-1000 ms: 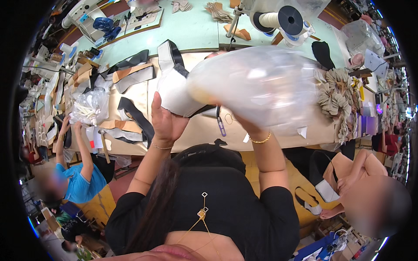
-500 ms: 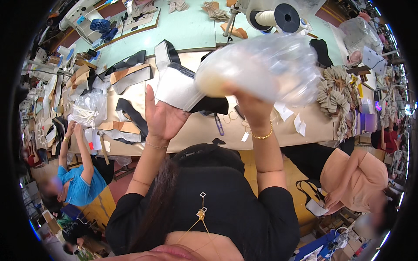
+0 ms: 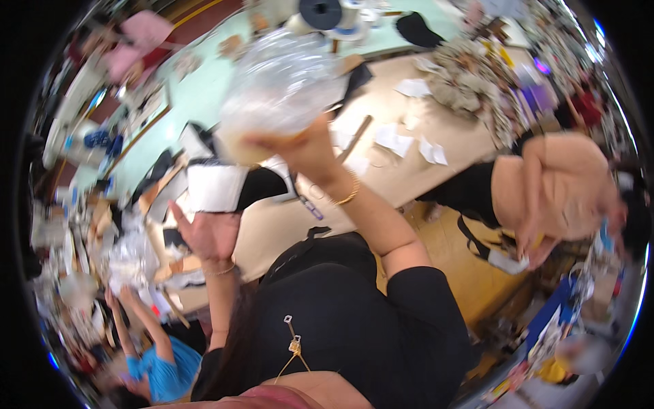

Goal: The person applies a liquid from a plastic bottle onto the edges of white and black fabric pieces on a worktable. The person repeatedly squeezes the bottle to dispense the liquid along seams, then sets the bottle down and adjusts the fabric pieces by hand.

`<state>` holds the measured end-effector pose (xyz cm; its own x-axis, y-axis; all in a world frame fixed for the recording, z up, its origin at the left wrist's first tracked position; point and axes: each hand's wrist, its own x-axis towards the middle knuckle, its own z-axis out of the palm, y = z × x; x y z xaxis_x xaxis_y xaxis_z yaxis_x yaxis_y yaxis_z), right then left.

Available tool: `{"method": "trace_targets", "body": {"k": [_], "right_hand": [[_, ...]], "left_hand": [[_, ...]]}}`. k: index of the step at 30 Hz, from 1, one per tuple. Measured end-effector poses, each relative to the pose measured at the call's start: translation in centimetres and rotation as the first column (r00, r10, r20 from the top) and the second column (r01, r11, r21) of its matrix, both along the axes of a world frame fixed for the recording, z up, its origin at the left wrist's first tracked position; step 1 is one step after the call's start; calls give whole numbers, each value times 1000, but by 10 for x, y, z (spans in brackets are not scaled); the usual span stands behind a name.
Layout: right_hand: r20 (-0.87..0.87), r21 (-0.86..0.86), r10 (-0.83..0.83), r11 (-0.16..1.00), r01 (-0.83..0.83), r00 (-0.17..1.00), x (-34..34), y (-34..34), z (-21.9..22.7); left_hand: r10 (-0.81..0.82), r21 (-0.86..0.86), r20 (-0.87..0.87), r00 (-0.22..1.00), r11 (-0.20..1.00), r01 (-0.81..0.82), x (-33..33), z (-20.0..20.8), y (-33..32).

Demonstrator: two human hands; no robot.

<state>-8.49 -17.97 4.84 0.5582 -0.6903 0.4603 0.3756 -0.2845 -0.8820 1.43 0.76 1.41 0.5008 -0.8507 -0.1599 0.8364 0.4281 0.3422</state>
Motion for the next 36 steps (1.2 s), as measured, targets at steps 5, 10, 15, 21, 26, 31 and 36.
{"method": "trace_targets", "body": {"k": [5, 10, 15, 21, 26, 31, 36], "right_hand": [[-65, -525, -285, 825, 210, 956, -8, -9, 7], [108, -303, -179, 931, 204, 978, -26, -12, -1], [-28, -384, -271, 892, 240, 962, -30, -15, 2], [-19, -5, -35, 999, 35, 999, -23, 12, 9], [-12, -320, 4, 947, -8, 1000, -19, 17, 9], [-92, -425, -31, 905, -11, 995, -17, 12, 12], [-135, -420, 60, 900, -112, 989, -28, 10, 19]], "left_hand": [[-169, -105, 82, 982, 978, 177, -3, 8, -12], [-161, 29, -29, 987, 986, 161, -9, 7, -27], [-218, -8, 1, 976, 976, 218, -15, 8, -29], [-280, -124, -34, 959, 954, 274, -16, 16, -31], [-347, -106, -41, 937, 934, 341, -19, 15, -29], [-391, -172, -2, 920, 907, 385, -18, 17, -27], [-317, -38, -31, 948, 948, 316, -24, 19, -26]]}}
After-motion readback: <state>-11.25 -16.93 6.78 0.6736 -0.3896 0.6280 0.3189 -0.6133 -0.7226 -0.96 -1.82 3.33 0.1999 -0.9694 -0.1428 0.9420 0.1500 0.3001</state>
